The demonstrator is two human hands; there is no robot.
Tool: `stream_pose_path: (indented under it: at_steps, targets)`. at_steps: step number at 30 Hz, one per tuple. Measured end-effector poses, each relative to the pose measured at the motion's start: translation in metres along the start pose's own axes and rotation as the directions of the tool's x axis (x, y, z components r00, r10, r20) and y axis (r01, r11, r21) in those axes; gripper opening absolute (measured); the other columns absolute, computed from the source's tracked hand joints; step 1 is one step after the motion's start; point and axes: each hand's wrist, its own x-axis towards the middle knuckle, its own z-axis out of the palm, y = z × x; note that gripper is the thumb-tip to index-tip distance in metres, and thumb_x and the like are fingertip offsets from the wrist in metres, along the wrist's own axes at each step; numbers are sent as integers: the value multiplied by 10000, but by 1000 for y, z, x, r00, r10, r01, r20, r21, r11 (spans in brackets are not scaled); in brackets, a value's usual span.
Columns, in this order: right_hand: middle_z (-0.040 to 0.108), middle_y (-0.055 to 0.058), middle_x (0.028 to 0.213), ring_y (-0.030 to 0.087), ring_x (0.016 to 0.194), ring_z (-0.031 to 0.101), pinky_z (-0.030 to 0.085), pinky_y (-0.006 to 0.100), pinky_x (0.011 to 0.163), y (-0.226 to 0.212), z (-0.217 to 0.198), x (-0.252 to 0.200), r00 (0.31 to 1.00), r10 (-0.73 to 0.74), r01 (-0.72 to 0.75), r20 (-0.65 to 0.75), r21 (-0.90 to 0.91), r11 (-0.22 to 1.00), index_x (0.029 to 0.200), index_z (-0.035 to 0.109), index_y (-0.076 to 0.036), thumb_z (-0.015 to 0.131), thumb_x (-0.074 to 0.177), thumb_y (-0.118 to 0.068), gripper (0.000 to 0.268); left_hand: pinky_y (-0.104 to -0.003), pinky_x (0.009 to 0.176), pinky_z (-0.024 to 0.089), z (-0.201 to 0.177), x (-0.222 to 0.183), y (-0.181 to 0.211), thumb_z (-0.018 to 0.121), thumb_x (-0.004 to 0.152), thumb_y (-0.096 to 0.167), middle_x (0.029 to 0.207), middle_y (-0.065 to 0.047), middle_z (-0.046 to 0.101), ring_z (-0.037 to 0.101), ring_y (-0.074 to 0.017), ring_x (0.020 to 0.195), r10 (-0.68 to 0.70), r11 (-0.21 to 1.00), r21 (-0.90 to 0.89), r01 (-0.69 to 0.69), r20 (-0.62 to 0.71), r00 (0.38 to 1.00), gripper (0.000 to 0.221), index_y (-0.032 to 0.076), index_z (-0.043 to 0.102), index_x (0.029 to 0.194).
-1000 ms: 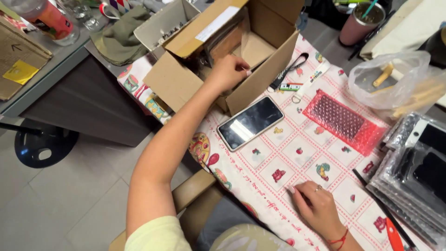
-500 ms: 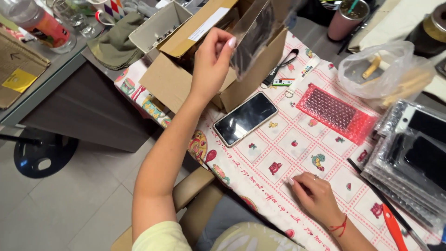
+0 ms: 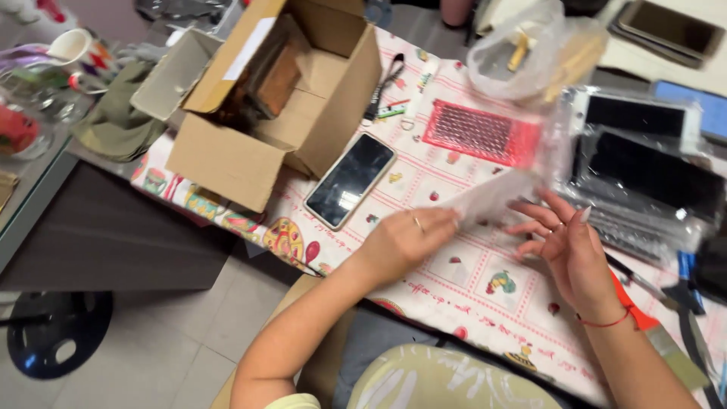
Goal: Cleaning a mobile phone screen component with a brush and placing it into a plastic protective sleeve
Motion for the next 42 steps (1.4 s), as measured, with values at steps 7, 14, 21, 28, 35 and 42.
stream_pose_path:
  at_steps: [7, 14, 21, 28, 35, 42]
  targets:
    - [685, 231, 1217, 308, 1016, 707, 597, 437, 775, 29, -28, -32, 972, 165, -165, -165, 19, 986, 1536, 435, -11, 512, 1007, -306, 611, -347, 899, 600, 36, -53, 32, 651, 1027, 159, 1111, -131, 736, 741, -276, 1027, 148, 978, -156, -137, 60, 987, 56, 115, 681, 1010]
    - [725, 140, 983, 207, 895, 732, 628, 365, 774, 36, -17, -45, 872, 232, -251, -431, 12, 968, 1214, 670, 14, 594, 1058, -150, 238, -435, 977, 561, 24, -46, 45, 712, 968, 331, 1186, -128, 727, 692, -337, 1147, -174, 871, -454, 189, 76, 982, 253, 84, 705, 1021]
    - [743, 129, 897, 139, 717, 719, 576, 232, 548, 50, -31, -60, 872, 117, -136, -475, -5, 991, 1095, 668, 3, 704, 1004, -161, 191, -149, 677, 536, 39, -59, 28, 909, 763, 117, 982, -52, 691, 610, -58, 789, -429, 47, -569, 821, 731, 532, 698, 146, 645, 1408]
    - [733, 289, 1023, 331, 869, 751, 639, 346, 774, 19, -19, -68, 872, 51, -21, -487, 66, 998, 1028, 579, -51, 673, 973, -118, 128, -191, 744, 477, 32, -57, 27, 815, 879, 204, 935, 1, 706, 554, -48, 786, -382, 54, -536, 842, 768, 513, 190, 81, 782, 1019]
    - [704, 118, 1016, 189, 979, 697, 578, 295, 956, -6, 0, -68, 775, -336, 53, -535, -475, 878, 950, 662, -50, 689, 1061, -132, 141, -216, 743, 466, 26, -49, 26, 725, 944, 296, 874, 34, 713, 588, -53, 791, -498, 50, -529, 847, 722, 480, 206, 97, 748, 990]
    - [680, 153, 1095, 239, 1057, 626, 520, 332, 931, -11, 12, -72, 708, -598, 64, -376, -810, 584, 1140, 711, 35, 746, 1083, 4, 73, -224, 761, 513, 18, -40, 30, 747, 902, 321, 902, 18, 766, 668, -75, 853, -643, 72, -486, 871, 645, 413, 228, 102, 778, 958]
